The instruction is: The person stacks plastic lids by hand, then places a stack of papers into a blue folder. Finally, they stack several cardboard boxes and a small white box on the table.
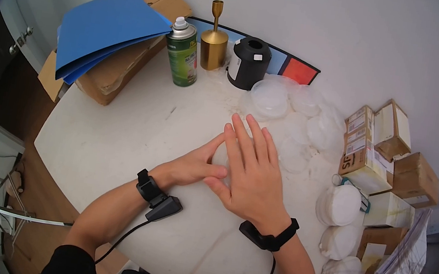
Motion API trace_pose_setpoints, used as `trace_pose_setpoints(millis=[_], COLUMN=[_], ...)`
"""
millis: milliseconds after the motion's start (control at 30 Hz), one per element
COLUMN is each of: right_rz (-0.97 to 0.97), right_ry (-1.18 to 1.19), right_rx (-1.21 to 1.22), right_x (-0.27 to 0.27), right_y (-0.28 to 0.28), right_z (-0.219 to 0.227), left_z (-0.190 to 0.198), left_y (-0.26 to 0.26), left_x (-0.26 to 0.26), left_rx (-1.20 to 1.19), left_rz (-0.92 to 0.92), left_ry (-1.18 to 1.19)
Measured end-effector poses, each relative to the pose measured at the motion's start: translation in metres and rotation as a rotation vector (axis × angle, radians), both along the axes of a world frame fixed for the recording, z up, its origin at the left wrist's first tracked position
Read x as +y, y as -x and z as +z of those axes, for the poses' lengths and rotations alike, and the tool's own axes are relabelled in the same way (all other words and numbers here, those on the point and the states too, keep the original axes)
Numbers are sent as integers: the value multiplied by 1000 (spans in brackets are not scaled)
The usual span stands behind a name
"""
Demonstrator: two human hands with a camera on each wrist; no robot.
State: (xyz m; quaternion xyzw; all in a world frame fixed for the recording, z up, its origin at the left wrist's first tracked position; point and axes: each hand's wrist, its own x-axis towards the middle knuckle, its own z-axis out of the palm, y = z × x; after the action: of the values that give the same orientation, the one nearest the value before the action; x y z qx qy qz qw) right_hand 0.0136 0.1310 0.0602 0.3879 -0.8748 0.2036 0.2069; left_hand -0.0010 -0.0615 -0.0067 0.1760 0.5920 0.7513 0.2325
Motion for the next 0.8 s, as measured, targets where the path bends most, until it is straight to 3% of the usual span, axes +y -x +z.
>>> trace_pose_setpoints(millis=[100, 200, 233, 300, 367, 467, 567, 800], right_rz=[60, 109, -2, -315, -577, -748, -788, -664], right_ry=[92, 374, 398, 341, -43, -378, -291, -130], right_rx=[-25, 4, 67, -2, -134, -299, -283, -428], right_x=[2, 21, 29, 47, 74, 99, 99, 100], right_y=[-3, 11, 15, 23, 30, 40, 46, 45], right_z=[13, 21, 26, 25, 14, -14, -34, -25], left_z=[-4, 2, 0, -3, -1, 1, 2, 3], left_y=[-1, -1, -1, 0, 1, 2, 1, 2], left_x=[0, 4, 4, 3, 4, 5, 7, 6], left_rx=[3, -148, -155, -169, -192, -187, -182, -170], left_rz=[-10, -53, -42, -22, -44, -16, -4, -28], left_ry=[-75, -243, -245, -252, -281, -304, -300, -302])
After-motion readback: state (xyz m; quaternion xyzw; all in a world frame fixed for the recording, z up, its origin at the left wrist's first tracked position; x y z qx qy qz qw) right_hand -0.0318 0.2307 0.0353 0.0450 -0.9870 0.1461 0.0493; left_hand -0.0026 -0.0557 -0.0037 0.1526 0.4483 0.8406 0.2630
